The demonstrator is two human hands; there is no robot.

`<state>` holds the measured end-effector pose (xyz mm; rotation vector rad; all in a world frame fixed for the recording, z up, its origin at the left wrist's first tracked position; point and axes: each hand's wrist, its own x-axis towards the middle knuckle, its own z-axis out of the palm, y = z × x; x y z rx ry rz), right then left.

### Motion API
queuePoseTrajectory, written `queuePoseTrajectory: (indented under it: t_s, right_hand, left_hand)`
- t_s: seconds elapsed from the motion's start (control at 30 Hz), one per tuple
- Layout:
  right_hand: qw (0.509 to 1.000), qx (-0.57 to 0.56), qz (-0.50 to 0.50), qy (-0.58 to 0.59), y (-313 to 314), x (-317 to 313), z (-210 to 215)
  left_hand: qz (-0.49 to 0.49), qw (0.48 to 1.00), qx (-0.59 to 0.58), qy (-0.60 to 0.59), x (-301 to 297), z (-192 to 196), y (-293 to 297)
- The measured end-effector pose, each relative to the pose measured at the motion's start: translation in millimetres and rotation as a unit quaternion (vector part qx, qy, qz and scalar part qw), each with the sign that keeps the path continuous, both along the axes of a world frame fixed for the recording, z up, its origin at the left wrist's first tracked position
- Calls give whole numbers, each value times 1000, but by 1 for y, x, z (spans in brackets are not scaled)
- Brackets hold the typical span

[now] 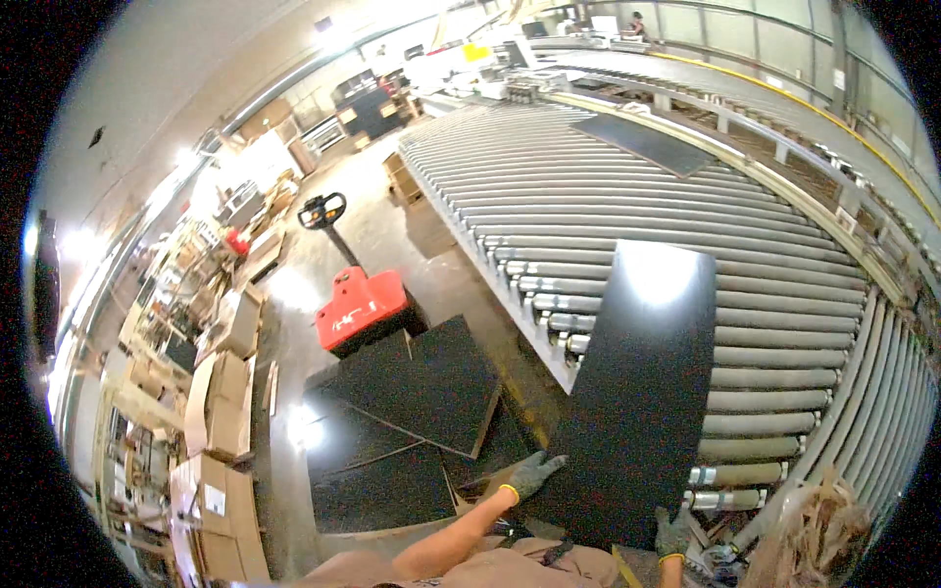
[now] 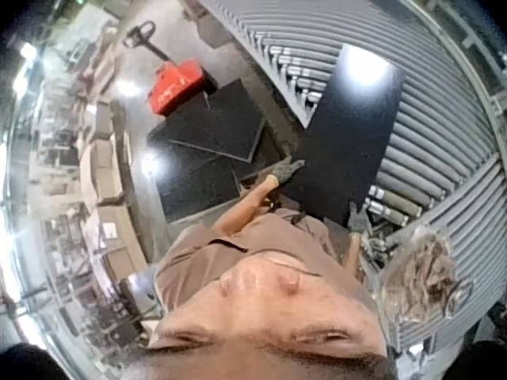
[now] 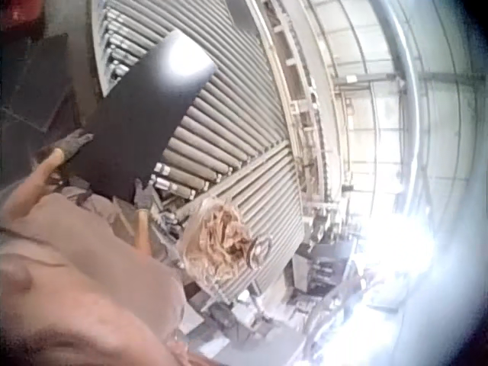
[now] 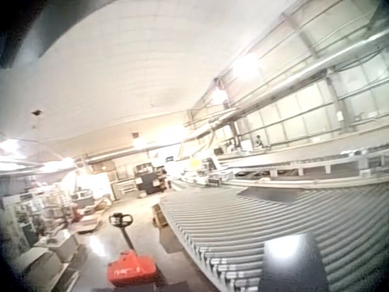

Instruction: The person picks up dark wood panels one at a time from a conveyor belt and stacks them on a nearby pallet.

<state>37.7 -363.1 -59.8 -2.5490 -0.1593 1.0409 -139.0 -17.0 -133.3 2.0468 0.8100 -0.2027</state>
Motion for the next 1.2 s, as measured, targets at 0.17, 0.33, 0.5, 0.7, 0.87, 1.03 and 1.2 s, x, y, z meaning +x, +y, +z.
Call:
queuePoseTrajectory:
  t_s: [0.17,0.33,0.5,0.7,0.87,1.03,1.2]
  right_hand:
    - [987,-47,142,-53,7,-10,-60]
    - [996,27,78,-43,45,-12,-5]
    - [993,6,96,-61,32,21,-20]
    - [945,-109,304,-53,53,12,-4]
    - [821,-252,505,-90,48,27,11]
    - [930,-300,177,-113,54,53,27]
    - [966,-82,163,-185,47,53,62]
  left_hand:
    - [39,998,17,45,-23,22,25]
    - [-78,985,153,22,-50,-3,50]
    - [132,982,-131,32,10,80,40]
    - [116,991,-29,51,-29,-5,49]
    - [120,991,-45,36,-26,-16,29]
    - [158,986,-39,29,10,29,-3]
    - [157,985,-72,-14,39,73,-22]
